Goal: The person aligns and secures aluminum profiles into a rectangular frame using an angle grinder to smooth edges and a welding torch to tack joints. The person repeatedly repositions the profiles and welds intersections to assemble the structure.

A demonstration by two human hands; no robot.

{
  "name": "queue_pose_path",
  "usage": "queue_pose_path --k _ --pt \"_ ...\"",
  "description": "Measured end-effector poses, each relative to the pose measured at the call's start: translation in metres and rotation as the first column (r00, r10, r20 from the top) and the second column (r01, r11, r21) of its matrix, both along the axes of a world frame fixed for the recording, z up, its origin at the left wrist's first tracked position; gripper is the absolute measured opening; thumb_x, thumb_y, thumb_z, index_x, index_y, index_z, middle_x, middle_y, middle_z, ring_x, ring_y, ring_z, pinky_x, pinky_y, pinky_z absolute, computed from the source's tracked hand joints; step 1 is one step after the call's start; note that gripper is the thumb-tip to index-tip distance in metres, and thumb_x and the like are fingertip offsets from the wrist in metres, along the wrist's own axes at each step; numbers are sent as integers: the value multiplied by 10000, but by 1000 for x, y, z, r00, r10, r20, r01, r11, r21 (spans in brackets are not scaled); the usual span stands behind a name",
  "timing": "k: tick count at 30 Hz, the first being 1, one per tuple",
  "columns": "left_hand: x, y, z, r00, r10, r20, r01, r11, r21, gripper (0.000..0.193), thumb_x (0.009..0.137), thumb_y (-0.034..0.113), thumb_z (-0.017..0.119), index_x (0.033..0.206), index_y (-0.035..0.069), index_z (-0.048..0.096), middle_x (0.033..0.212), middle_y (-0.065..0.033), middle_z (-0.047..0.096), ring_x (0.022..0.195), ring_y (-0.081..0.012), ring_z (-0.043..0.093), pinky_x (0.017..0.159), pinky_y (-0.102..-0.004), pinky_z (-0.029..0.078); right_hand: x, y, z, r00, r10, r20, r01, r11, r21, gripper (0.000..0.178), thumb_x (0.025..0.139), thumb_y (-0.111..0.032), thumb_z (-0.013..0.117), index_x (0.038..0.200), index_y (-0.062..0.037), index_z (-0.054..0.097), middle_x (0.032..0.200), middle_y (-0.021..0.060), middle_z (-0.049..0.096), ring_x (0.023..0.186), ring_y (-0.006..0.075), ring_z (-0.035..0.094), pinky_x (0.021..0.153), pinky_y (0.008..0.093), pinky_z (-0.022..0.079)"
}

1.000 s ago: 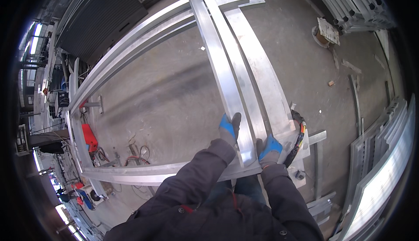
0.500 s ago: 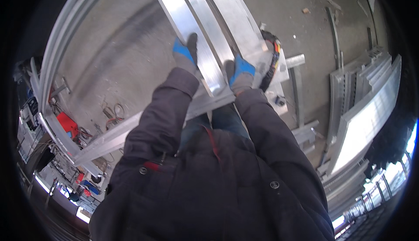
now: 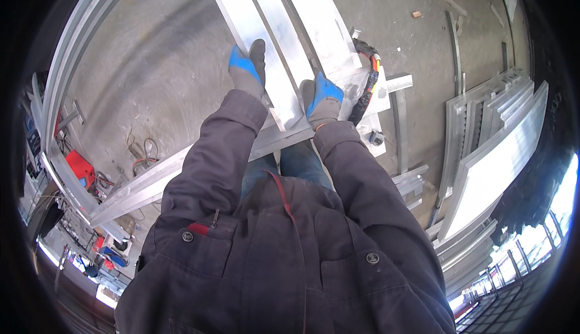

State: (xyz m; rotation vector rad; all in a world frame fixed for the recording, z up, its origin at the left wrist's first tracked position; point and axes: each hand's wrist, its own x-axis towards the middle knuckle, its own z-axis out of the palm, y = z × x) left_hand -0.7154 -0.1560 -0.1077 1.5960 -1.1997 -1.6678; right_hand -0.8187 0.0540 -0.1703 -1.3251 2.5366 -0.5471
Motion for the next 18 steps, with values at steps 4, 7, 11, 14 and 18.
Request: queue_pose_path --k 4,7,11,14,18 --pt "-5 -1 6 999 13 41 -13 1000 -7 354 1110 237 788 1303 -48 706 979 -92 764 757 -176 675 688 -392 564 -1 0 0 999 6 33 -6 1000 -15 540 948 -135 713 1444 74 673 1118 257 782 1036 476 762 917 530 602" --pt "-9 0 15 998 24 65 -22 999 -35 345 1102 224 788 1295 -48 701 958 -93 755 720 -174 667 654 -395 556 0 -1 1 1000 3 30 -3 1000 -1 547 942 -122 705 1448 83 668 1124 262 781 1047 479 760 924 533 599" --pt "-13 2 19 996 74 54 -73 997 -6 344 1096 217 790 1292 -50 695 953 -95 751 690 -163 661 635 -395 556 1 -3 4 998 -23 65 21 999 37 554 941 -113 699 1453 96 661 1130 264 779 1058 479 758 938 542 596" --pt "-12 4 7 996 83 44 -81 996 -36 360 1090 213 803 1306 -52 692 966 -98 765 734 -201 681 688 -440 577 2 -5 12 1000 -4 22 4 1000 -16 501 946 -127 707 1401 82 684 1113 272 773 1037 484 753 928 558 592" --pt "-8 5 -15 971 25 238 41 962 -271 361 1105 272 800 1276 -28 695 966 -133 778 821 -268 703 788 -511 586 4 -8 32 995 -23 100 22 1000 12 415 964 -165 711 1323 44 704 1073 294 754 1001 508 735 900 586 578"
